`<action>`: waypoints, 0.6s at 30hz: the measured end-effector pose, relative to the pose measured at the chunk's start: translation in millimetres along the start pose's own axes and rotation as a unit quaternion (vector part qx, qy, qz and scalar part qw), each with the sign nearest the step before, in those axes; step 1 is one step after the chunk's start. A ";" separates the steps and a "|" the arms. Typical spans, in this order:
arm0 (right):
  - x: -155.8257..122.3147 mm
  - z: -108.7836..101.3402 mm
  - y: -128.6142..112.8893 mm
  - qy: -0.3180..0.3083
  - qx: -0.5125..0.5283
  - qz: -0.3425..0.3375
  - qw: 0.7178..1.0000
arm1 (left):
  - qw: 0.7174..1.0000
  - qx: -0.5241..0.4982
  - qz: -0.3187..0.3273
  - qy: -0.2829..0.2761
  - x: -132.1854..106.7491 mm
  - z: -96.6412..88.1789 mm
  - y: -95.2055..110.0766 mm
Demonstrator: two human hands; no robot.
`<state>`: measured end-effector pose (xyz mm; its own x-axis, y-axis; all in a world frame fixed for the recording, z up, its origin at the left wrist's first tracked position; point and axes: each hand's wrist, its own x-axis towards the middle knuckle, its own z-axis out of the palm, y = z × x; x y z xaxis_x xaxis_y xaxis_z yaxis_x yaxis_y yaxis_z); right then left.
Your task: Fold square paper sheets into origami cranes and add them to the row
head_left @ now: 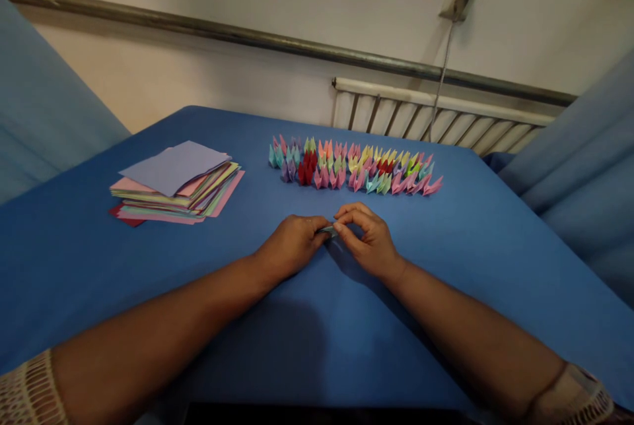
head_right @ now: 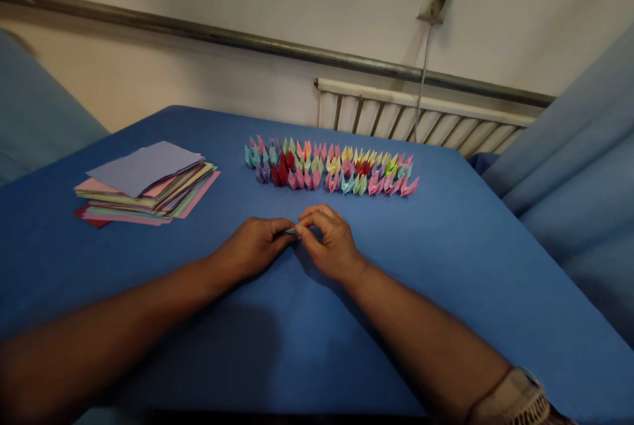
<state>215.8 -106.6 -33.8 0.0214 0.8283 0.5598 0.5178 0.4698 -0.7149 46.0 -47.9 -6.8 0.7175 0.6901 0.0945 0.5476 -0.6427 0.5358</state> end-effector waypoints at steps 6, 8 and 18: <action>0.4 -0.4 -1.0 -0.034 0.024 -0.014 0.999 | 0.987 -0.151 -0.054 -0.031 2.1 2.2 -3.5; 0.5 -0.2 -2.1 -0.030 0.022 -0.012 0.999 | 0.977 -0.198 -0.066 -0.045 2.5 6.8 -6.3; 1.2 6.1 -4.8 0.005 0.073 0.025 0.997 | 0.922 -0.357 -0.110 -0.101 1.1 14.3 0.5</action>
<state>208.1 -105.9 -32.2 0.0527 0.8490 0.5257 0.3862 0.4682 -0.7948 53.3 -52.2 -18.4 0.7281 0.6547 -0.2031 0.3184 -0.0606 0.9460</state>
